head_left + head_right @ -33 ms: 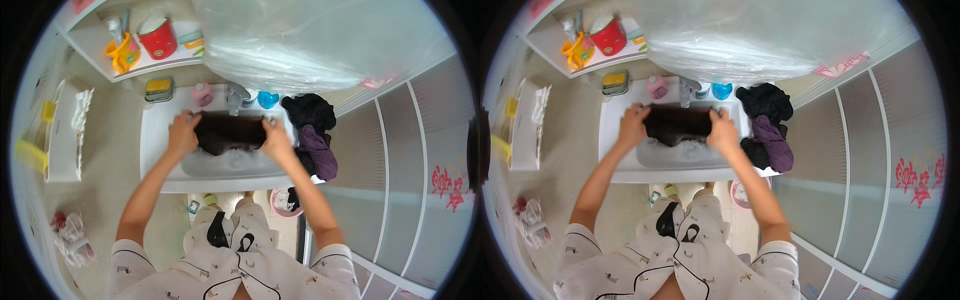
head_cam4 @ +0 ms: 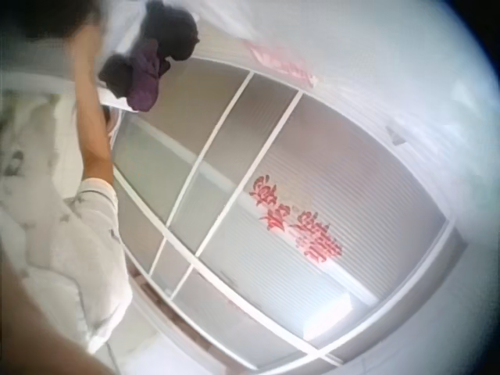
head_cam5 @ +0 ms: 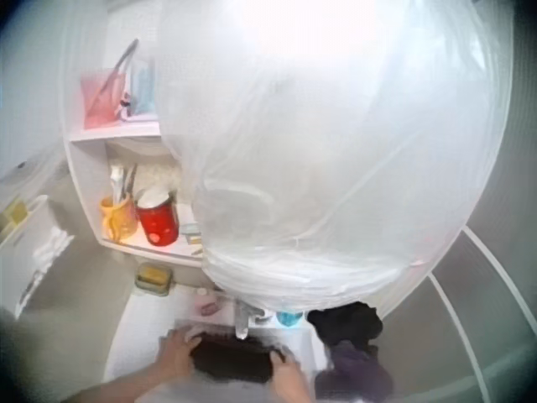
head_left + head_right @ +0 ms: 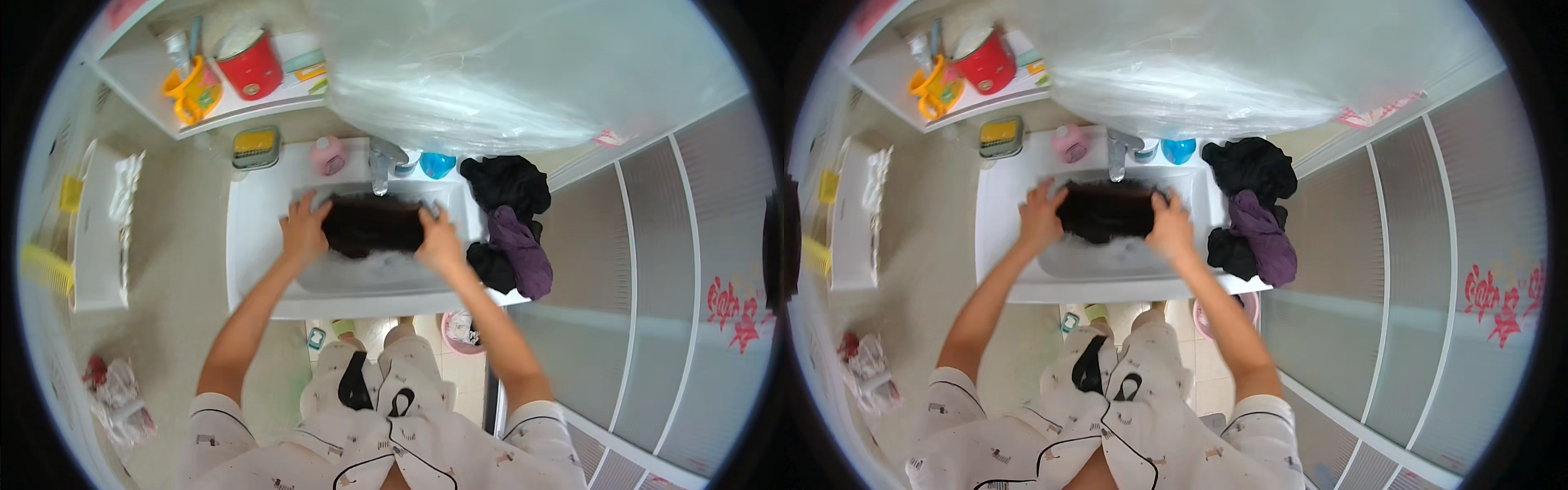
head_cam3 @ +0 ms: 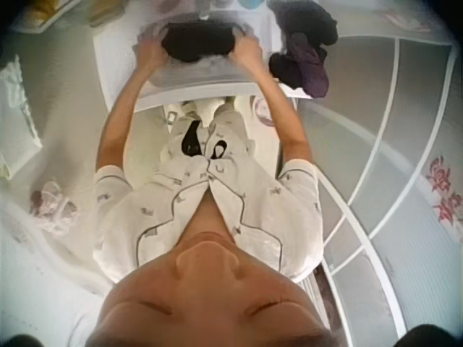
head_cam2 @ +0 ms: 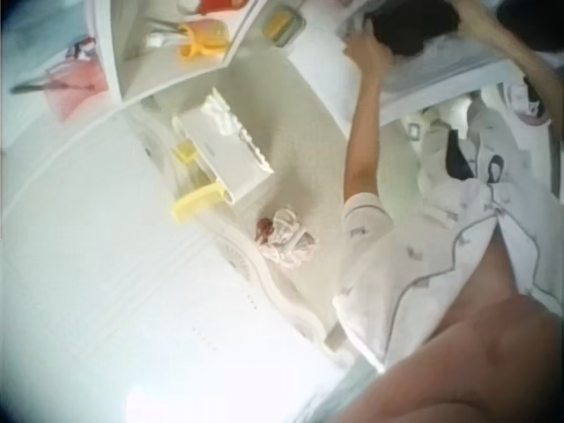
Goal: The person washes their hands with soap and water in a sink. They then pick up a black piece of clothing, submerge it in the running water, and scrub it by hand. After rinsing, they wring out the garment and place it into a pink basin.
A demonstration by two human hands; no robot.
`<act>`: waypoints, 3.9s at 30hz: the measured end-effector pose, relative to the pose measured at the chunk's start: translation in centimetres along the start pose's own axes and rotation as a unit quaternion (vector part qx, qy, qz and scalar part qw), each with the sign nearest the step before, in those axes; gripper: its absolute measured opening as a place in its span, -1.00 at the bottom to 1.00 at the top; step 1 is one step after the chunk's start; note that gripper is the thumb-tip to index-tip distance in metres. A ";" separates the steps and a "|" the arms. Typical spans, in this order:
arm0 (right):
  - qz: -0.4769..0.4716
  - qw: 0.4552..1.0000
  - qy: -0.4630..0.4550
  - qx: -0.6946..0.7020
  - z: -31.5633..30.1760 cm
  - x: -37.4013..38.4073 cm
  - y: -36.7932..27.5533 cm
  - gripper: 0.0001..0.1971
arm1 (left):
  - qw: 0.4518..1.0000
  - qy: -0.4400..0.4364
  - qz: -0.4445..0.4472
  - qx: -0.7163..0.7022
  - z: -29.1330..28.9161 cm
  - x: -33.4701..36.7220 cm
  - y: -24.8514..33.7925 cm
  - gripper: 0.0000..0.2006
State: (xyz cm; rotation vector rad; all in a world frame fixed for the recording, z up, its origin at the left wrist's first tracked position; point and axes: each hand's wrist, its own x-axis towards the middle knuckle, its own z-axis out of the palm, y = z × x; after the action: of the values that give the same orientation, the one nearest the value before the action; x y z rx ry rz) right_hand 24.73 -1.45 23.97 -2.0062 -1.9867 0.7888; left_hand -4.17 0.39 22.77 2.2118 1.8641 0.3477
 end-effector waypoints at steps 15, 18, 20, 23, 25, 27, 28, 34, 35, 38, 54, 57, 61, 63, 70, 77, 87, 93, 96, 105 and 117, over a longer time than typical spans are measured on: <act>-0.055 0.972 -0.108 -0.202 23.7 9.2 0.2 -0.32 | 0.971 -0.100 -0.206 0.071 27.3 -2.0 -8.0 -0.52; 0.043 0.994 -0.098 -0.009 24.2 10.7 14.4 -0.60 | 0.971 -0.230 -0.064 0.025 23.6 5.1 3.5 -0.48; 0.036 0.966 -0.241 -0.082 22.1 10.2 9.3 -0.60 | 0.954 -0.293 -0.052 -0.016 21.1 3.3 -0.1 -0.47; -0.029 0.978 -0.208 -0.006 15.5 6.8 3.3 -0.46 | 0.934 -0.315 -0.079 -0.148 15.8 0.4 -4.5 -0.41; -0.028 0.978 -0.121 0.165 13.7 5.8 5.2 -0.35 | 0.903 -0.274 -0.133 -0.302 13.9 0.8 -6.4 -0.32; 0.073 0.934 -0.139 0.320 8.7 4.6 3.3 -0.22 | 0.875 -0.236 -0.147 -0.397 9.7 1.0 -6.7 -0.29; 0.076 0.919 -0.134 0.362 4.9 3.3 0.8 -0.21 | 0.867 -0.217 -0.131 -0.428 6.3 1.2 -6.5 -0.30; -0.141 0.880 -0.002 0.454 -13.0 -2.3 -9.6 -0.20 | 0.945 -0.001 0.086 -0.316 -17.5 2.5 0.7 -0.31; -0.161 0.876 0.021 0.453 -16.7 -4.3 -12.6 -0.21 | 0.937 0.021 0.083 -0.339 -21.1 2.5 2.0 -0.31; -0.319 0.865 0.184 0.340 -23.7 -6.7 -16.9 -0.29 | 0.912 0.113 0.165 -0.358 -30.5 1.8 5.5 -0.35; -0.192 0.932 0.055 0.302 -5.7 0.5 -5.1 -0.67 | 0.952 0.137 0.146 -0.234 -9.5 2.1 -4.1 -0.44; -0.192 0.934 0.022 0.299 5.9 0.7 2.9 -0.68 | 0.958 0.026 0.054 -0.281 1.6 0.3 -5.2 -0.46; 0.091 0.893 -0.140 0.419 13.6 1.0 9.3 -0.67 | 0.975 0.112 -0.038 -0.190 10.5 -4.3 -6.4 -0.63; 0.241 0.870 -0.130 0.410 14.7 3.2 12.2 -0.51 | 0.916 0.051 -0.252 -0.309 13.8 -6.2 -5.8 -0.66; 0.274 0.892 0.173 0.315 21.7 9.4 12.0 -0.15 | 0.314 -0.140 -0.596 -0.725 17.3 -0.5 9.2 -0.34; 0.039 0.956 0.092 0.277 15.4 -0.5 -5.3 -0.43 | 0.288 -0.077 -0.264 -0.917 21.9 -3.1 1.3 -0.51; 0.029 0.967 0.136 0.212 16.6 6.7 2.2 -0.53 | 0.437 -0.006 -0.449 -0.779 19.3 0.0 3.3 -0.50; 0.075 0.969 0.164 0.166 14.2 2.8 9.6 -0.49 | 0.750 -0.002 -0.433 -0.500 16.6 -2.0 -0.6 -0.42; 0.157 0.941 0.276 0.115 16.7 0.8 10.0 -0.39 | 0.698 -0.034 -0.490 -0.522 18.1 -3.1 -0.1 -0.46; 0.140 0.963 -0.193 -0.125 17.9 8.5 12.0 -0.41 | 0.673 -0.190 -0.493 -0.518 18.3 -3.5 -1.3 -0.50; 0.066 0.950 0.139 0.272 17.8 -0.6 -5.9 -0.55 | 0.526 0.032 -0.213 -0.823 23.4 -3.2 0.2 -0.59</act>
State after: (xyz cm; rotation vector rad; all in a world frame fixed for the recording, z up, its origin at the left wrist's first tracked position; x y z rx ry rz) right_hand 10.66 -5.48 12.18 -1.8035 -1.3079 0.9023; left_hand 3.03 -3.24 0.60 0.3669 0.8987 1.3105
